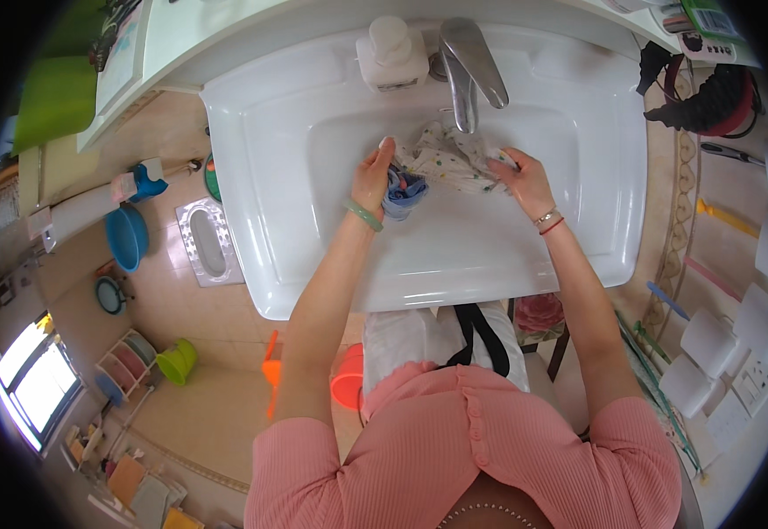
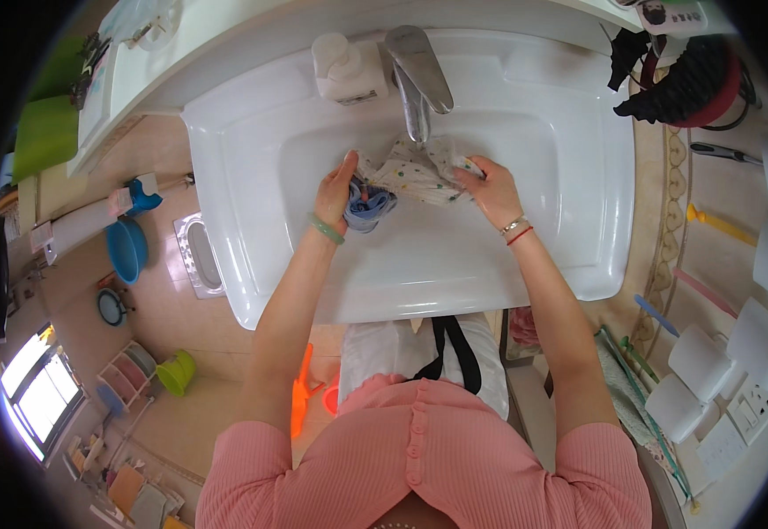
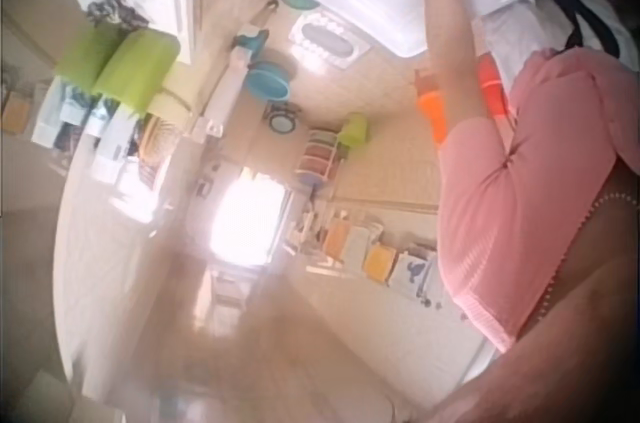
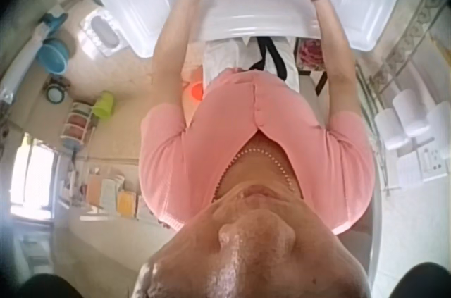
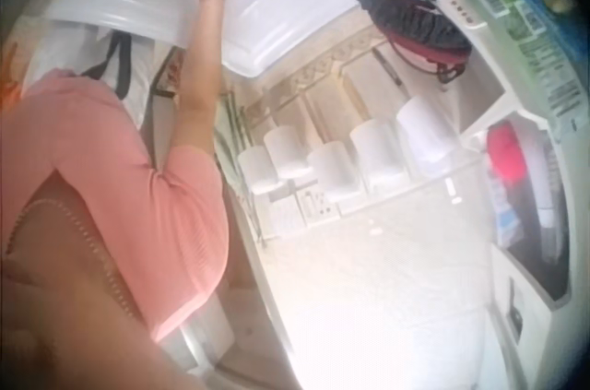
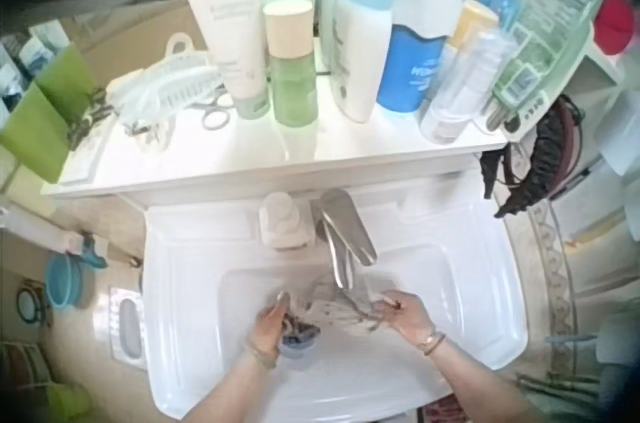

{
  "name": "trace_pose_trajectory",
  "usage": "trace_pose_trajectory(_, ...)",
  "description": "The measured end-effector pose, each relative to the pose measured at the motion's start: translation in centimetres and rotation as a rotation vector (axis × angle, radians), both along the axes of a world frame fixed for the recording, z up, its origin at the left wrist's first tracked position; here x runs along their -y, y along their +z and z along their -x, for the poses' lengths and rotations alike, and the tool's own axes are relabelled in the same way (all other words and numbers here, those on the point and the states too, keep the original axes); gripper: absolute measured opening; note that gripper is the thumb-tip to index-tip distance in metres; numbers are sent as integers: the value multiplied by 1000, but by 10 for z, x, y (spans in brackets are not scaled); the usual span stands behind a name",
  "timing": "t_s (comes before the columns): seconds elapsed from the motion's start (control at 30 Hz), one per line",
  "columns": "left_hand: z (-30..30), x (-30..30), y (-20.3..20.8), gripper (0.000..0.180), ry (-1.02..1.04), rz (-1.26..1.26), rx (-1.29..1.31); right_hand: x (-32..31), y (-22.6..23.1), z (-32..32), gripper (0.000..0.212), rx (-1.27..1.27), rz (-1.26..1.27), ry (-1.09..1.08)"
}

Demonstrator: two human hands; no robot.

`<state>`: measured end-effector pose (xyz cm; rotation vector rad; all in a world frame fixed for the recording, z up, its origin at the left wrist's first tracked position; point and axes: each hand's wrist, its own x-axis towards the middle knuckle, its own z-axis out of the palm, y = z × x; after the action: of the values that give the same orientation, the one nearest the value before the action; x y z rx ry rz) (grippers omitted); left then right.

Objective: The person washes a small bundle of light-colored and blue fabric by hand in a bathroom sink. They wet the items, rub them together, rinse them under running water, and wring out the excess water. Finally, they unfold and display the washed blue garment.

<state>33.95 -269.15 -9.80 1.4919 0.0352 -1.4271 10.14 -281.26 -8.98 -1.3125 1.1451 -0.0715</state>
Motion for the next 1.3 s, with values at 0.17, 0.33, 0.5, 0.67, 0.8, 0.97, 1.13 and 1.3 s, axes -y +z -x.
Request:
trace_pose_trajectory(0.17,0,-4,12,23,-72,148,-64,0,-26,-8,50,177,-3,-532)
trace_pose_trajectory(0.33,3,-6,22,48,-56,218,-233,-24,-1,-19,32,-44,646,157)
trace_pose_trajectory(0.5,8,1,34,58,-210,218,-15,-21,3,-18,13,-264,876,184)
trace_pose_trajectory(0.67,-5,-10,15,58,-527,57,460,-6,11,-8,15,-79,977,-143)
trace_pose_trajectory(0.8,-9,-13,6,46,-655,-158,659,11,14,7,28,571,-278,-635)
trace_pose_trajectory(0.97,-5,-8,-4,30,-291,-142,148,4,27,-12,31,761,-714,-850)
trace_pose_trajectory(1.13,-10,-15,-21,22,215,188,-683,-1,20,-2,31,539,-389,-648)
trace_pose_trajectory(1.3,-11,-10,-8,25,76,148,-450,1,-1,6,25,8,62,-586)
